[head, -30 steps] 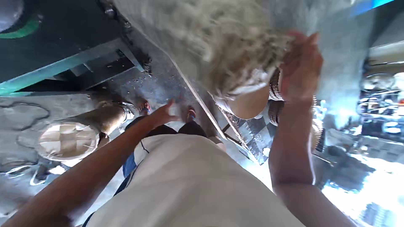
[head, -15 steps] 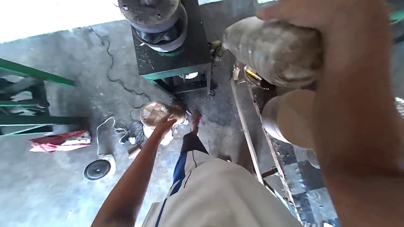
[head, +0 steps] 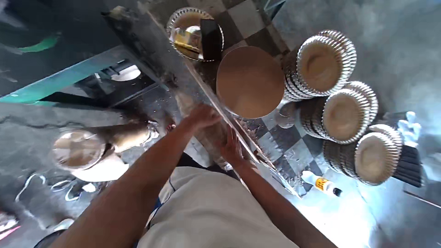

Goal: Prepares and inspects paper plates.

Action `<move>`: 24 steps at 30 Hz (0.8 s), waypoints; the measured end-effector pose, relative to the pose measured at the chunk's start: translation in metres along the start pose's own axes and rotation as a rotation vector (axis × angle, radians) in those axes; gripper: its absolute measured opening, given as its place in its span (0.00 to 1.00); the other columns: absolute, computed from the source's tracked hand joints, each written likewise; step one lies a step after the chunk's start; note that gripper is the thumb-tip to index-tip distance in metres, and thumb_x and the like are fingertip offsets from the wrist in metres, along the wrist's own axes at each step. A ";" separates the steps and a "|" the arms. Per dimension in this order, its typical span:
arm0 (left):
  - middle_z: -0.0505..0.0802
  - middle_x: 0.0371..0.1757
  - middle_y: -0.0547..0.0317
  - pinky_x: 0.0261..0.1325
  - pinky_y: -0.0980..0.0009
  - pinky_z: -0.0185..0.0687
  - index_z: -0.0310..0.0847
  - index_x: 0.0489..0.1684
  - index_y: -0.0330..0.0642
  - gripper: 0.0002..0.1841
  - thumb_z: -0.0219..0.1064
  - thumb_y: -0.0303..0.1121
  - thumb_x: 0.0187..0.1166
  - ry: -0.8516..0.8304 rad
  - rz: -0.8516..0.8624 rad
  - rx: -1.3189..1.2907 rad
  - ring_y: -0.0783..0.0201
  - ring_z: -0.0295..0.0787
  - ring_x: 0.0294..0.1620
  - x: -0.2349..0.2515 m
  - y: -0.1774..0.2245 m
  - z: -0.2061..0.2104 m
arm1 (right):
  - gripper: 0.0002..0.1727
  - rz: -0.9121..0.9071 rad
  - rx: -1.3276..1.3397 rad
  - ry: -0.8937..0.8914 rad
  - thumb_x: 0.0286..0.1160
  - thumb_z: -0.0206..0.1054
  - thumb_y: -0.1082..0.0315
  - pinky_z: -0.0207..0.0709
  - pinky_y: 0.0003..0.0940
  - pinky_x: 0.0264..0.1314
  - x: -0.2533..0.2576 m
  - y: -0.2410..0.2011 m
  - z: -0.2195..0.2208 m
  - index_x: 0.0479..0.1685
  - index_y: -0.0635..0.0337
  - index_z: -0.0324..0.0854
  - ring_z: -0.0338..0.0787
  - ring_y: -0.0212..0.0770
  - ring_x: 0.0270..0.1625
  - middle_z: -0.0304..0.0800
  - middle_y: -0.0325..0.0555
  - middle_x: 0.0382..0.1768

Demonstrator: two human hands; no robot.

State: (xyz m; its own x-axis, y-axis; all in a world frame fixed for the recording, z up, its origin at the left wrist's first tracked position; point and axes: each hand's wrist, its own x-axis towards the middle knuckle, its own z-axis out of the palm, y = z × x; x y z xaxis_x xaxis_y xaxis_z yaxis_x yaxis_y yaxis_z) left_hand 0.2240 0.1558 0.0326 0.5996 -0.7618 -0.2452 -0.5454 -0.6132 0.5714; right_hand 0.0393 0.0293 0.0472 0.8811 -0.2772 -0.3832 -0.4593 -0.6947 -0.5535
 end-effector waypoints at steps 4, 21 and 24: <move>0.93 0.34 0.45 0.68 0.40 0.77 0.86 0.24 0.40 0.27 0.58 0.55 0.81 -0.131 -0.087 0.024 0.43 0.91 0.47 0.021 -0.007 0.021 | 0.48 0.156 -0.013 -0.039 0.66 0.71 0.33 0.77 0.58 0.76 0.020 0.013 0.010 0.84 0.54 0.72 0.84 0.53 0.75 0.83 0.52 0.76; 0.93 0.42 0.35 0.57 0.33 0.77 0.87 0.33 0.33 0.34 0.53 0.60 0.84 -0.441 -0.037 0.105 0.35 0.91 0.52 0.022 -0.010 -0.018 | 0.31 0.005 -0.446 0.389 0.64 0.77 0.41 0.75 0.60 0.69 0.054 -0.161 -0.105 0.61 0.53 0.87 0.80 0.57 0.71 0.84 0.52 0.67; 0.92 0.48 0.32 0.55 0.30 0.78 0.88 0.43 0.32 0.32 0.58 0.60 0.82 -0.395 -0.079 0.066 0.32 0.90 0.55 0.018 -0.009 -0.052 | 0.31 -0.037 -0.190 0.338 0.53 0.85 0.46 0.71 0.60 0.75 0.075 -0.135 -0.120 0.53 0.56 0.87 0.78 0.57 0.73 0.82 0.55 0.65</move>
State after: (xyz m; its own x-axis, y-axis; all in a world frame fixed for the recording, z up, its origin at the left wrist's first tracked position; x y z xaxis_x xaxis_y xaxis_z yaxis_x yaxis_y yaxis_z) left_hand 0.2705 0.1586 0.0635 0.3772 -0.7258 -0.5752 -0.5512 -0.6751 0.4904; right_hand 0.1810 0.0228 0.1821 0.8990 -0.4301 -0.0829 -0.4249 -0.8103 -0.4035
